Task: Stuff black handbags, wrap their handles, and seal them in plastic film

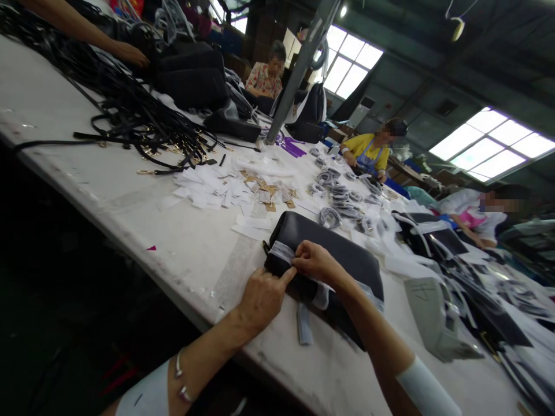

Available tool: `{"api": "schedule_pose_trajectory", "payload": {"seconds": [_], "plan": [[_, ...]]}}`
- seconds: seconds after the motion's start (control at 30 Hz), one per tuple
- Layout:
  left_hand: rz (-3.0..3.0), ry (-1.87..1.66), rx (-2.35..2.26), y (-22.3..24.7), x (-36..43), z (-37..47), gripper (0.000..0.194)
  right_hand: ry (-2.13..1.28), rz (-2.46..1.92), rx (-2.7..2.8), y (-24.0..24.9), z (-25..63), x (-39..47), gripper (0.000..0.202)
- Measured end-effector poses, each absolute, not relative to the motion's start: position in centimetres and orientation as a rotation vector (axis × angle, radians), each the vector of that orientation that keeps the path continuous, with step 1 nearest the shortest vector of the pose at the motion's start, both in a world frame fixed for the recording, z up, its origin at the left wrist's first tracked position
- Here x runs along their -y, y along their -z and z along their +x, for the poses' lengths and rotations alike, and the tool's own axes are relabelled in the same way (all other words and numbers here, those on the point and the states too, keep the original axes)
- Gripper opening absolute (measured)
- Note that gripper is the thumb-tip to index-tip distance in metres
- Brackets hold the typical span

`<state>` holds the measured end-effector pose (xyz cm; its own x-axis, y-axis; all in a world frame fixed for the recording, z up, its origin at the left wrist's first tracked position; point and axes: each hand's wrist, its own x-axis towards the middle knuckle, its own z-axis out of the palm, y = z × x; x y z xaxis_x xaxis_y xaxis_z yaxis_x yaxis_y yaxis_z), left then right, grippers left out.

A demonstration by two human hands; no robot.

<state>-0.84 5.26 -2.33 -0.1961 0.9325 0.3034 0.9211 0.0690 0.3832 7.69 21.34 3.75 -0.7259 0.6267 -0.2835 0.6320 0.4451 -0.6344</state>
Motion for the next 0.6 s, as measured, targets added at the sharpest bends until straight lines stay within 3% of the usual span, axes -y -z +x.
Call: {"api": "schedule_pose_trajectory", "payload": {"seconds": [0.17, 0.4, 0.5, 0.6], "plan": [[1.937, -0.836, -2.299, 2.1, -5.2, -1.0, 0.046, 0.932, 1.191, -2.651, -4.7, 7.2, -21.0, 0.017], [1.952, -0.795, -2.33, 2.0, -5.1, -0.9, 0.047, 0.11, 1.407, -2.741, -6.8, 9.0, -20.6, 0.046], [1.967, -0.788, -2.343, 2.3, -5.2, -0.9, 0.047, 0.075, 1.372, -2.961, -6.9, 9.8, -19.6, 0.042], [1.976, -0.751, -2.361, 2.4, -5.2, -0.9, 0.045, 0.133, 0.99, -3.292, -5.6, 10.2, -18.1, 0.037]]}}
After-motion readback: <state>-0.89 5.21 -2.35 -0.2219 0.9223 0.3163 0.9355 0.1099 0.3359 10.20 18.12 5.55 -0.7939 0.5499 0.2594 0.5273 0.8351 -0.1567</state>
